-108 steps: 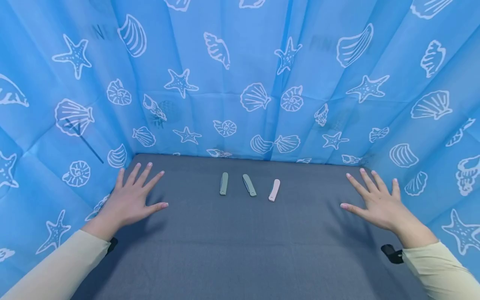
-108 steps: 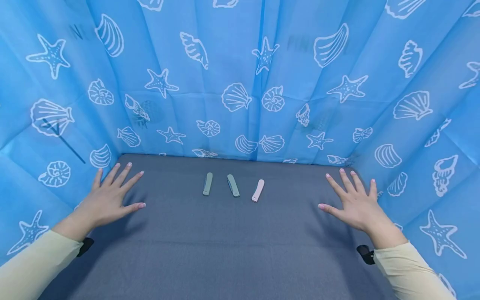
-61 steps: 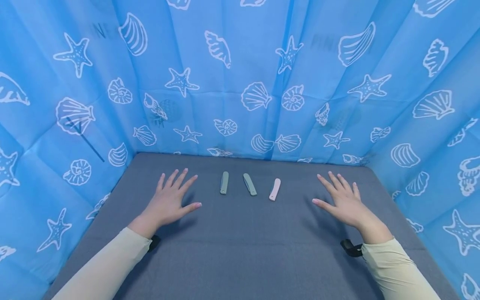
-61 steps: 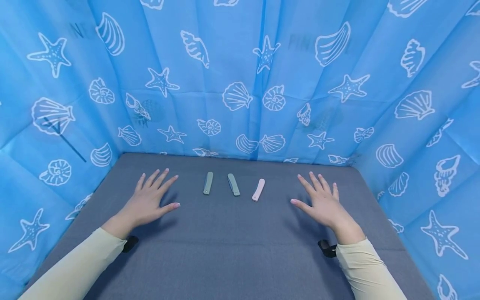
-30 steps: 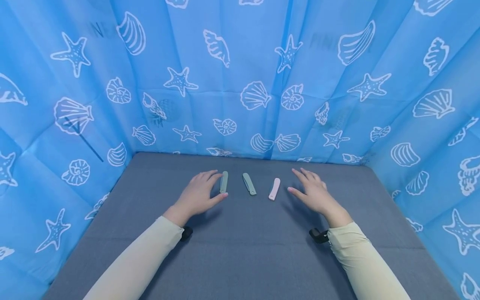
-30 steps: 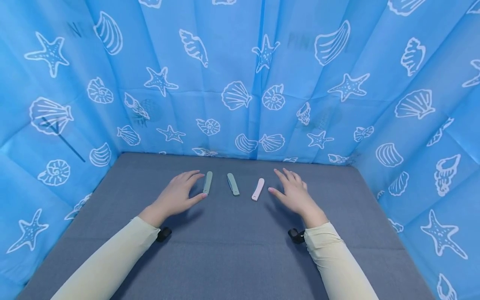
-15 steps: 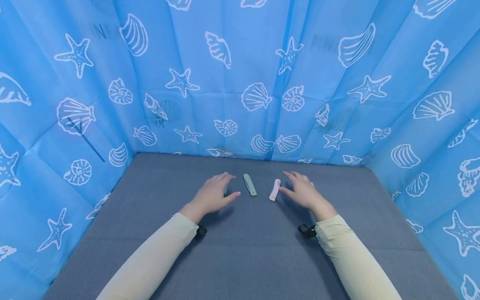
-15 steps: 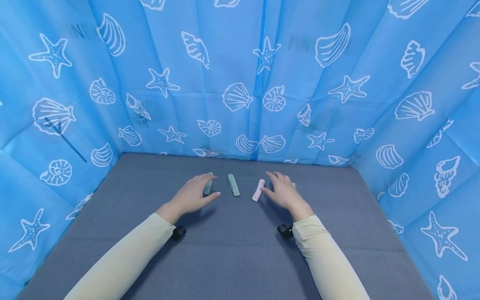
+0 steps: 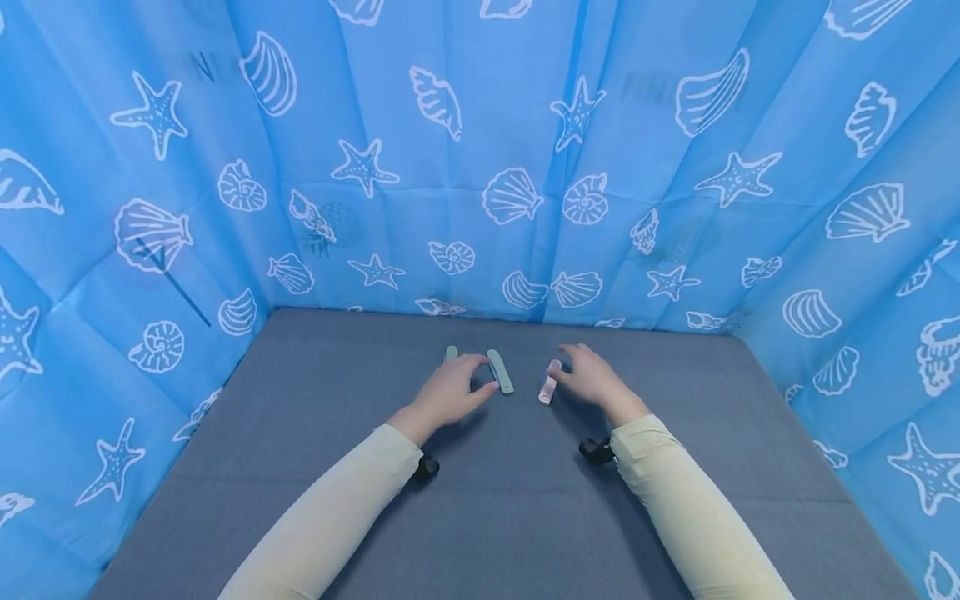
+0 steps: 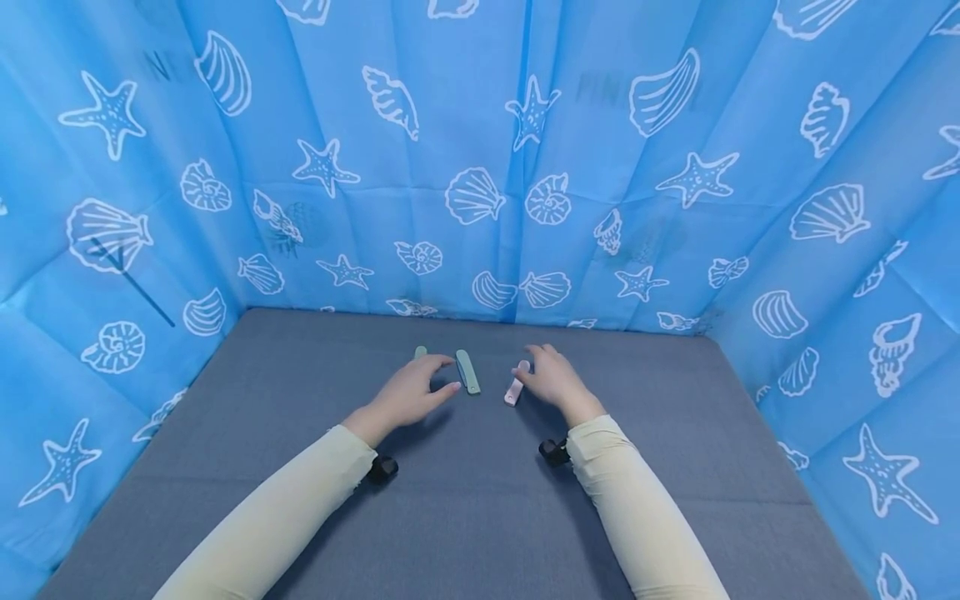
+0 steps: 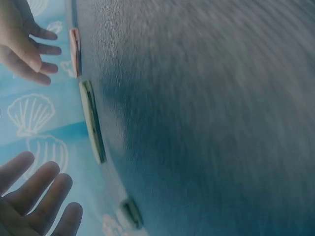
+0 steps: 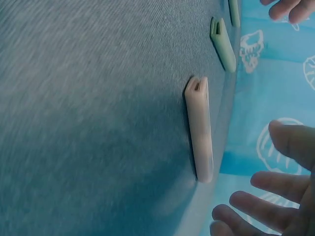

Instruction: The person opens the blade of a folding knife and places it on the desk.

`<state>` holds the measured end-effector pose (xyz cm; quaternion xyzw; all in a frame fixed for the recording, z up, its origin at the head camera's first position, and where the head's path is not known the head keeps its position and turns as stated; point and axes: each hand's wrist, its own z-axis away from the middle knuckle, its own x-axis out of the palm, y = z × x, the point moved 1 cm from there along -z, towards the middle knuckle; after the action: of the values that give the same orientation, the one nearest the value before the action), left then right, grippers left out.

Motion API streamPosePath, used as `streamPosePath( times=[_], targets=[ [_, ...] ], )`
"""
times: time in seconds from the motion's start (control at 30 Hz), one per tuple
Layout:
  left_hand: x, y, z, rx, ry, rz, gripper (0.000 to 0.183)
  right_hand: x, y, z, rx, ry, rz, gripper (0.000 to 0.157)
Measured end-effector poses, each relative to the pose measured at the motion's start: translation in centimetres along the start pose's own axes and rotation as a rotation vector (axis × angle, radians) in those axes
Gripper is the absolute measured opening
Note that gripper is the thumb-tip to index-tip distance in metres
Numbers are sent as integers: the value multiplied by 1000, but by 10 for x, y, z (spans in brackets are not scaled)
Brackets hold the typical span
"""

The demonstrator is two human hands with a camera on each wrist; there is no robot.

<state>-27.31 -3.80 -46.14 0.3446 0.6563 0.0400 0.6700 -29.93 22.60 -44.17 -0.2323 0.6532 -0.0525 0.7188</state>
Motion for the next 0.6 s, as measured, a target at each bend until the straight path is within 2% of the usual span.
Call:
streamPosePath(
  times=[0.4, 0.6],
  targets=[
    [19, 23, -11, -50, -2, 129, 47, 10, -4, -16, 105, 18, -6, 50],
    [30, 35, -13, -71, 29, 136, 43, 18, -6, -21, 194, -5, -25, 52]
  ],
)
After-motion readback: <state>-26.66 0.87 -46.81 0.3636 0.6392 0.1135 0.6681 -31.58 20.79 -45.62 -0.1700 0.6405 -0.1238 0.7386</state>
